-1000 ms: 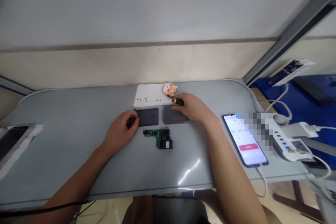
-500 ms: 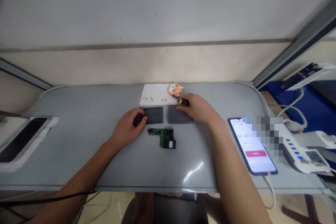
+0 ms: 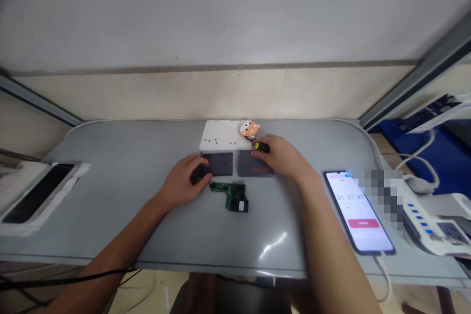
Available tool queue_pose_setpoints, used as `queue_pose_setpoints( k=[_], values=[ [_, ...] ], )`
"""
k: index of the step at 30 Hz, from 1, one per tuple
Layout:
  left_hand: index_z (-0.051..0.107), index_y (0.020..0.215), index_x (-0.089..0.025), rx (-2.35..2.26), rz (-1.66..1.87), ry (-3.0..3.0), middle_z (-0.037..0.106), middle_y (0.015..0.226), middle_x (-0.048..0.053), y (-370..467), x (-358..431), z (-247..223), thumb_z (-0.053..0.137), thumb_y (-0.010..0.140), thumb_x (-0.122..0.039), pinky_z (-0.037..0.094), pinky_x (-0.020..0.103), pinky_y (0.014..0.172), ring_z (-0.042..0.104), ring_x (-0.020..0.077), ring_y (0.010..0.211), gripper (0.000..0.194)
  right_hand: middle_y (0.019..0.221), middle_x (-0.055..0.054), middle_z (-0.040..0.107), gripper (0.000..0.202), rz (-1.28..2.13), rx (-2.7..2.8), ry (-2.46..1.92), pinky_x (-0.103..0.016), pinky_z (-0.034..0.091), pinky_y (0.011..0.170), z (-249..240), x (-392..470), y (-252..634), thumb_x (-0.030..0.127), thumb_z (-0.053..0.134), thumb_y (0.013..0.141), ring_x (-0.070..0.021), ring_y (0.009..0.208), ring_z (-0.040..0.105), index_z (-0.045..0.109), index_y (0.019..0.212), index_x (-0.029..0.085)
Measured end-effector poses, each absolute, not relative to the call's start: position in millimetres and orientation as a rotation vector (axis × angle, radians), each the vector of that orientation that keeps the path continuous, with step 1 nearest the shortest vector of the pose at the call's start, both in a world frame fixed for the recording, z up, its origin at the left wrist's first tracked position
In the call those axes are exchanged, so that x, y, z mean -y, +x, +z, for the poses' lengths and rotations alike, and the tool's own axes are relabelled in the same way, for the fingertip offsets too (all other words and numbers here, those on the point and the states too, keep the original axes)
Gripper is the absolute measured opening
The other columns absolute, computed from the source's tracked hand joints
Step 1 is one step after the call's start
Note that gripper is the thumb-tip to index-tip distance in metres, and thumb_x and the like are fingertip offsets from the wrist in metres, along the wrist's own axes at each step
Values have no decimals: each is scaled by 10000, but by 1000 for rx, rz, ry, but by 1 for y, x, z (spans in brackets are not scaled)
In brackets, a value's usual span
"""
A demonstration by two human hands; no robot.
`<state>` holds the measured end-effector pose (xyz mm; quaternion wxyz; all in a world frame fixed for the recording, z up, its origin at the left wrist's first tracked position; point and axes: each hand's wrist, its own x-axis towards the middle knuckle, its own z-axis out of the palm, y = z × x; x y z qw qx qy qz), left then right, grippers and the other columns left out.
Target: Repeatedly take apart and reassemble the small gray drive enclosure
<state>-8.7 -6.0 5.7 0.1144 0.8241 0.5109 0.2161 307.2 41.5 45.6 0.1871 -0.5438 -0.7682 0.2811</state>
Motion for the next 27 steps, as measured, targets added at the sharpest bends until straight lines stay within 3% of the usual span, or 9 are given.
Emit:
queue_pose_setpoints(
  k=[13,27],
  values=[
    [638,1008,-226,-1505,638,2441,622,949,40,-10,5,0,642,972,-343,511,385,842,622,231,882,122,1083,-90,809,201,767,2146,-1526,-348,498,790,42,-43,306,364,640,969,-252,887,723,760,1037,218],
    [657,1006,-212,-1475,642,2452,614,941,36,-11,5,2,644,977,-315,498,354,777,611,215,840,107,1037,-64,816,212,758,2126,-1566,-312,489,743,40,-44,308,382,645,969,-220,818,711,759,1033,216]
  ],
)
